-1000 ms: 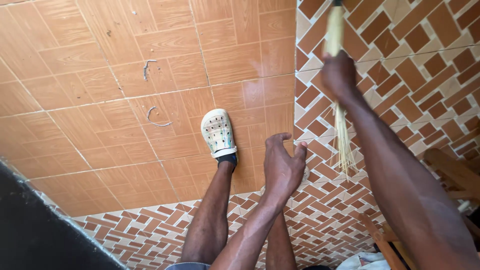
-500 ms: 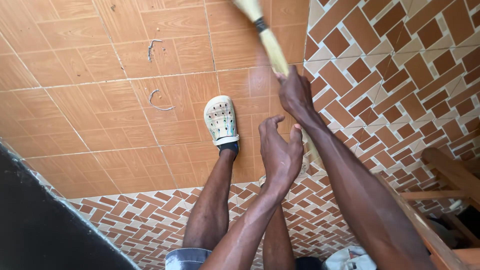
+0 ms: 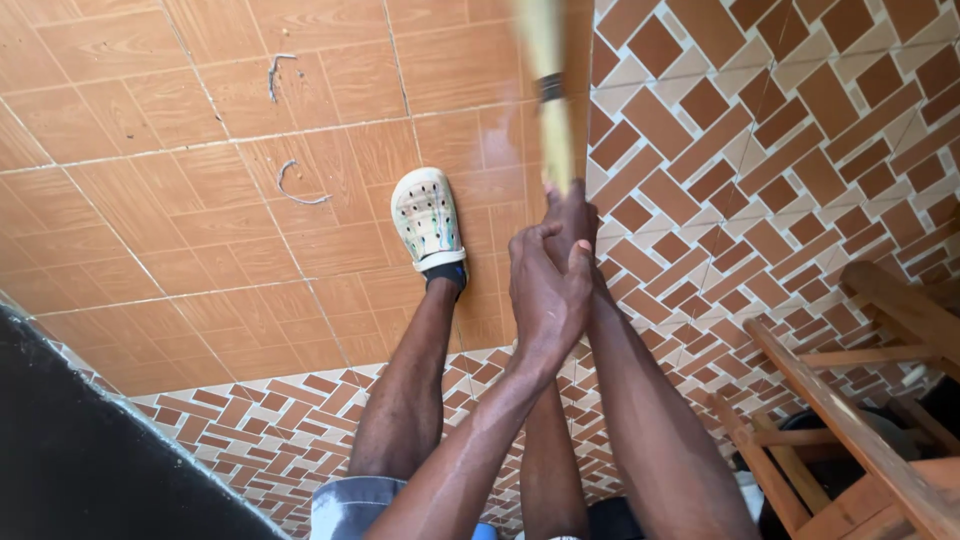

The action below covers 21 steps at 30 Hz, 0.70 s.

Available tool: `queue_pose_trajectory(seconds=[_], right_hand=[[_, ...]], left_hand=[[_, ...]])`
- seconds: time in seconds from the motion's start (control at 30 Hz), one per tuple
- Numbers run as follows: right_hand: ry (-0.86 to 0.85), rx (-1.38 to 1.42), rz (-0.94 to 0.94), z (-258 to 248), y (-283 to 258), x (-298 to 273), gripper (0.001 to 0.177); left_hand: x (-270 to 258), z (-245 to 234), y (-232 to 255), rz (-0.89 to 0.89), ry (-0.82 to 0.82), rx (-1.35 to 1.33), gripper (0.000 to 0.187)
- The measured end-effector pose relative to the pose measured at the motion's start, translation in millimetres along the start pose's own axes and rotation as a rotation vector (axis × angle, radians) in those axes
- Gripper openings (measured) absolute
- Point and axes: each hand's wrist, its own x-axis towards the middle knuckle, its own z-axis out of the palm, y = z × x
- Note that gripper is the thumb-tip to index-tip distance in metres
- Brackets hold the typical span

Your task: Sweeping a tiled floor and cleaning the soles of sandals with a handheld broom.

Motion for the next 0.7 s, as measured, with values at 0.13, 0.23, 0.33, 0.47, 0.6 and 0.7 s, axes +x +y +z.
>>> queue_pose_trajectory(seconds=[0.13,0.23,0.33,0.47,0.6,0.7], right_hand=[[0.089,0.067,0.020,-15.6,11.2,-9.1,0.028],[-0.097,0.045,-0.025,-26.6,5.7,-31.3,0.033],[-0.288,-0.052,-0.073,-53.1,-11.9,-53.4,0.038],[-0.213,-0.137,-0.026,-73.8,-11.7,-64.1,0.037],[-0.155,-0.083,0.026,-46.5,80.2,-59.2,0.038],[-0.354,-0.286,-0.091,-56.8,50.4,-81.4,0.039]], left_hand=[[-8.6,6.9,-12.3,-0.003,0.014,0.024,0.044],[-16.1,9.0,-17.9,-0.003,-0.013,-0.008,0.042],[-25.4,16.0,-28.2,-0.019,-0.018,0.031,0.045],[-39.6,20.5,-50.3,0.002,-0.009,0.038,0.043],[-54.6,13.9,-71.8,0.009,0.033,0.051,0.042],[-55.8,4.7,-81.5,0.035,0.055,0.126,0.038]])
